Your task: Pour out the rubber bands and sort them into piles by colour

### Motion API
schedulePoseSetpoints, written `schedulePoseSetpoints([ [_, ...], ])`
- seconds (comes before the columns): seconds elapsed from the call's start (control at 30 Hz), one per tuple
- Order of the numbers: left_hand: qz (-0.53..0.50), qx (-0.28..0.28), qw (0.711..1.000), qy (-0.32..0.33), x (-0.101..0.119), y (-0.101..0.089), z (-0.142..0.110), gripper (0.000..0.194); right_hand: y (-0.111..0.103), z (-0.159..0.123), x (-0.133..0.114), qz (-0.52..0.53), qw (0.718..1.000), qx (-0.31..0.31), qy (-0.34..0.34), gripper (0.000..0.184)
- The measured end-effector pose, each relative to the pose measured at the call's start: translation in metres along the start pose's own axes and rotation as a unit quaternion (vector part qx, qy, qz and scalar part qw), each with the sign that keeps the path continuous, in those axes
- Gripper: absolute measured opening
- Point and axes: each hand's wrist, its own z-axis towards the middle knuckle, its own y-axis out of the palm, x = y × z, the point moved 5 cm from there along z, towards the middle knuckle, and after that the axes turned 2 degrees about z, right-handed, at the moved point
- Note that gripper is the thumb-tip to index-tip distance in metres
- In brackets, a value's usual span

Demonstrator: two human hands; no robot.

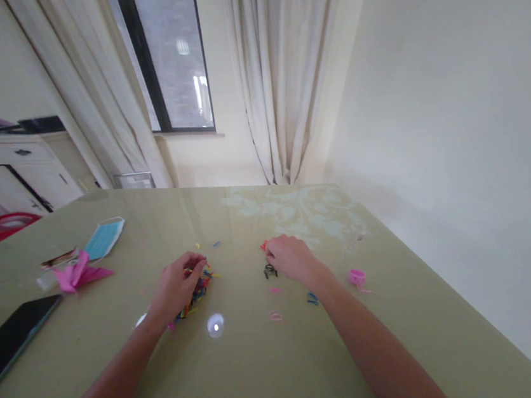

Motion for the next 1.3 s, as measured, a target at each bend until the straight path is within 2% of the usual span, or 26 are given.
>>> schedulePoseSetpoints([
  [0.3, -0.106, 0.035, 0.994, -0.012, 0.001, 0.002, -0.002, 0.020, 0.007, 0.003, 0.008, 0.025, 1.000, -0.012, 0.008, 0.012],
  [0.4, -0.158, 0.004, 0.987, 0.003, 0.011, 0.009, -0.007, 0.022, 0.008, 0.004, 0.010, 0.051, 0.999, -0.005, 0.005, 0.008],
  [0.47, -0.214, -0.026, 0.976, 0.017, 0.020, 0.017, -0.010, 0.024, 0.008, 0.004, 0.003, 0.101, 0.995, -0.005, -0.022, 0.006],
  [0.53, -0.266, -0.050, 0.962, 0.028, 0.028, 0.025, -0.014, 0.026, 0.007, 0.003, -0.011, 0.184, 0.980, -0.010, -0.074, 0.006],
  [0.6, -0.299, -0.072, 0.951, 0.035, 0.034, 0.031, -0.018, 0.026, 0.005, -0.001, -0.029, 0.263, 0.957, -0.016, -0.124, 0.013],
  [0.67, -0.318, -0.097, 0.942, 0.042, 0.038, 0.034, -0.021, 0.025, 0.001, -0.004, -0.043, 0.308, 0.940, -0.011, -0.146, 0.018],
  [0.8, -0.344, -0.126, 0.930, 0.037, 0.039, 0.035, -0.023, 0.026, -0.007, -0.010, -0.057, 0.307, 0.937, 0.024, -0.162, 0.010],
  [1.03, -0.363, -0.151, 0.919, 0.036, 0.043, 0.038, -0.026, 0.028, -0.009, -0.012, -0.056, 0.310, 0.934, 0.056, -0.167, 0.011],
  [1.07, -0.351, -0.148, 0.924, 0.040, 0.043, 0.037, -0.025, 0.027, -0.011, -0.013, -0.055, 0.319, 0.932, 0.059, -0.164, 0.011],
  [1.13, -0.279, -0.126, 0.951, 0.048, 0.039, 0.033, -0.022, 0.023, -0.019, -0.016, -0.050, 0.337, 0.926, 0.072, -0.157, 0.011],
  [1.2, -0.130, -0.087, 0.985, 0.068, 0.032, 0.026, -0.019, 0.016, -0.032, -0.023, -0.046, 0.349, 0.919, 0.095, -0.156, 0.011],
  [1.23, -0.041, -0.069, 0.993, 0.081, 0.029, 0.023, -0.017, 0.015, -0.040, -0.027, -0.045, 0.352, 0.916, 0.110, -0.160, 0.012],
  [1.3, 0.111, -0.053, 0.987, 0.105, 0.023, 0.020, -0.015, 0.018, -0.056, -0.040, -0.044, 0.347, 0.910, 0.147, -0.176, 0.013],
])
